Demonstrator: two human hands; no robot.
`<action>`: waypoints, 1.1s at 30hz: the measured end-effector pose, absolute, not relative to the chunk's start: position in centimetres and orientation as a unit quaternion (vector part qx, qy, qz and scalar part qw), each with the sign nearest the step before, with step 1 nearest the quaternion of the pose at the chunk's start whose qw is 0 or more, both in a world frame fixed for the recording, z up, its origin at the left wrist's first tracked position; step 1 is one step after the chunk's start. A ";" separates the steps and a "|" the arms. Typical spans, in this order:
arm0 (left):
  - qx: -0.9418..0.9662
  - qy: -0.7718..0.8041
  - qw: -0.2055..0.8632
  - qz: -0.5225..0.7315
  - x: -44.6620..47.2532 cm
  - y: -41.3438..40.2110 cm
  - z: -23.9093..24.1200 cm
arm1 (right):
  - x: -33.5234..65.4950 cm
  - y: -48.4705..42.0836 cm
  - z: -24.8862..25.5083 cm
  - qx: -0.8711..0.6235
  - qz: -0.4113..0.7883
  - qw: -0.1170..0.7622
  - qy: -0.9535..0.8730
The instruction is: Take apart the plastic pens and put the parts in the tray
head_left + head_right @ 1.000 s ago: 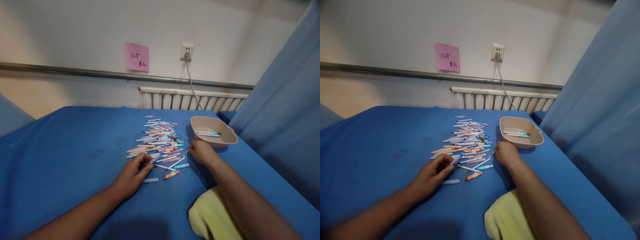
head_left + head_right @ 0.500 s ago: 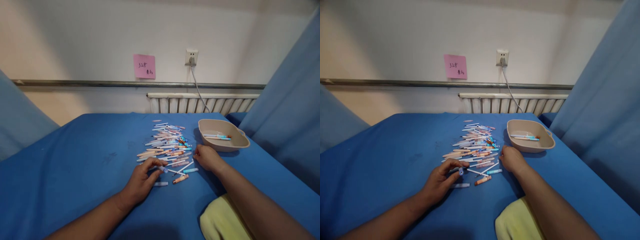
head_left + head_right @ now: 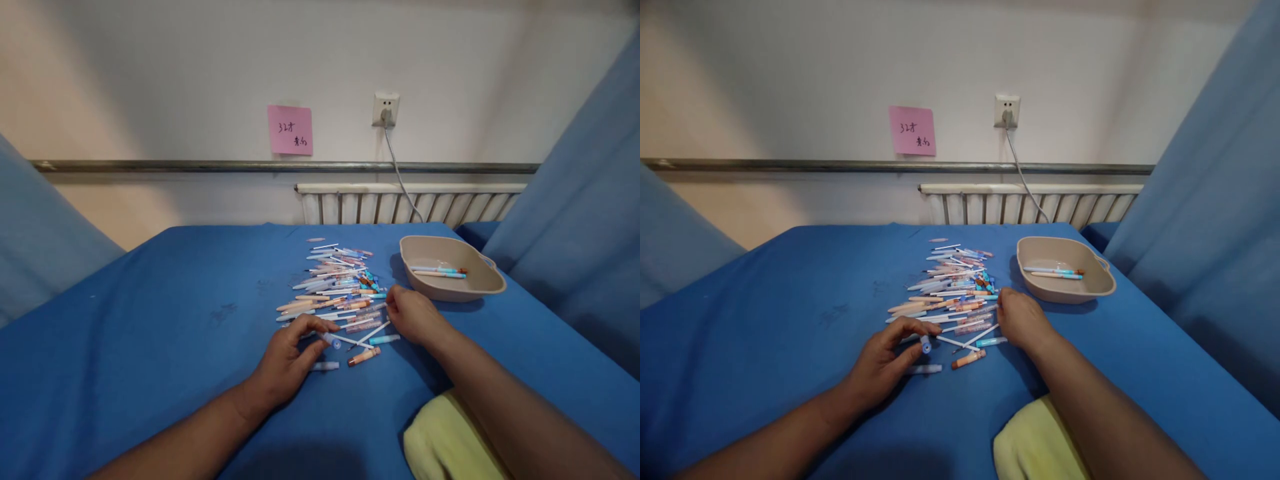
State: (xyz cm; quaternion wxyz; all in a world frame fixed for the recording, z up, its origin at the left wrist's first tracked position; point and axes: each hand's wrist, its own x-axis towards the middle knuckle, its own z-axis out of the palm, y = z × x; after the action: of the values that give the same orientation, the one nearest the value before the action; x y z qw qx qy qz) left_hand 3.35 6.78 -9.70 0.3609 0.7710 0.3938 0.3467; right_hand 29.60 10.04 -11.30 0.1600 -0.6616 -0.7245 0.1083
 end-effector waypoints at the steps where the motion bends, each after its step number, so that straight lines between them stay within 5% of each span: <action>1: 0.772 0.395 0.357 0.346 3.4 6.8 -9.7 | 29.4 9.9 -11.1 -0.653 0.111 0.177 -0.728; 5: 0.779 0.417 0.335 0.328 3.3 6.9 -9.8 | 28.1 9.0 -10.1 -0.578 0.154 0.287 -0.749; 8: 0.784 0.442 0.313 0.305 3.3 7.0 -10.1 | 26.9 7.8 -9.5 -0.460 0.291 0.442 -0.713; 11: 0.790 0.453 0.299 0.286 3.2 7.1 -10.3 | 25.9 6.7 -9.1 -0.396 0.401 0.503 -0.655; 16: 0.796 0.447 0.305 0.272 3.2 7.1 -10.3 | 25.2 5.9 -8.6 -0.377 0.418 0.515 -0.647; 33: 0.792 0.431 0.323 0.286 3.4 7.0 -10.1 | 25.7 5.6 -8.3 -0.347 0.189 0.451 -0.800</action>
State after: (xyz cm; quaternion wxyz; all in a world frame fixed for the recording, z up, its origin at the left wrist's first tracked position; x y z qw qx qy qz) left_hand 3.36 7.01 -10.14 0.3232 0.7922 0.4312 0.2864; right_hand 25.75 5.57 -8.30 0.4511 -0.3473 -0.8001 0.1890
